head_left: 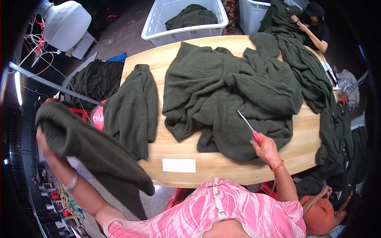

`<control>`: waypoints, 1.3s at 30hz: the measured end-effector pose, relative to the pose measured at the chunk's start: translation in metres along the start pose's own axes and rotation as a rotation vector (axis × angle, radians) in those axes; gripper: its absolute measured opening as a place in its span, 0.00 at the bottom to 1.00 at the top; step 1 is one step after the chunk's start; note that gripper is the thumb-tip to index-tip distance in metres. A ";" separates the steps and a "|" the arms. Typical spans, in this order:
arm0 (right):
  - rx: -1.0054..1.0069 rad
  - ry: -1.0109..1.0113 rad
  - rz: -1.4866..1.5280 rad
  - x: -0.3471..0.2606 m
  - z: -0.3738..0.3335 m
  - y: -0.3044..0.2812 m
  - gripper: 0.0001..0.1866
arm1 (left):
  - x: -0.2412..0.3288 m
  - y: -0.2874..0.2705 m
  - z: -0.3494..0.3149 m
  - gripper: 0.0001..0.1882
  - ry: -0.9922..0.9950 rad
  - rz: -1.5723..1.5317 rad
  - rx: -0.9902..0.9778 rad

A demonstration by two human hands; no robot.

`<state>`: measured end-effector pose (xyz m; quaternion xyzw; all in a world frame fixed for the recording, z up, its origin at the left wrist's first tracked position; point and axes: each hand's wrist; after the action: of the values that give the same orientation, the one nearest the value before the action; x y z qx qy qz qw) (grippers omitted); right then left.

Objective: Trimming loose threads from green garments using a thread trimmer on a work table.

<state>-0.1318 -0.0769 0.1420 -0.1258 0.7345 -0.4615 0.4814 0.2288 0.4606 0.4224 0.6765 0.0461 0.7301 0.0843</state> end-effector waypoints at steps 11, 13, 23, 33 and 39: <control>0.027 0.221 -0.123 -0.030 0.020 0.021 0.11 | -0.302 0.116 0.216 0.41 0.026 0.452 0.102; 0.035 0.202 -0.108 -0.035 0.023 0.028 0.11 | -0.397 0.049 0.229 0.47 0.442 0.950 -0.161; 0.058 0.304 -0.073 0.000 0.026 0.062 0.13 | -0.412 0.199 -0.013 0.11 0.557 0.738 -0.597; 0.196 0.283 -0.028 0.057 0.001 0.098 0.21 | -0.474 0.269 -0.119 0.30 0.610 0.850 -0.726; 0.319 0.273 -0.051 0.096 -0.025 0.076 0.20 | -0.449 0.266 -0.153 0.25 0.481 0.694 -0.905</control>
<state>-0.1809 -0.0822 0.0269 -0.0028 0.7073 -0.5964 0.3795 0.0918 0.1235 0.0187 0.3657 -0.4732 0.7942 0.1076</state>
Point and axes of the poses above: each hand's wrist, its own z-axis towards the middle knuckle, its own y-axis out of the palm, x = y × z, and after that the axes turned 7 degrees about x, right-handed
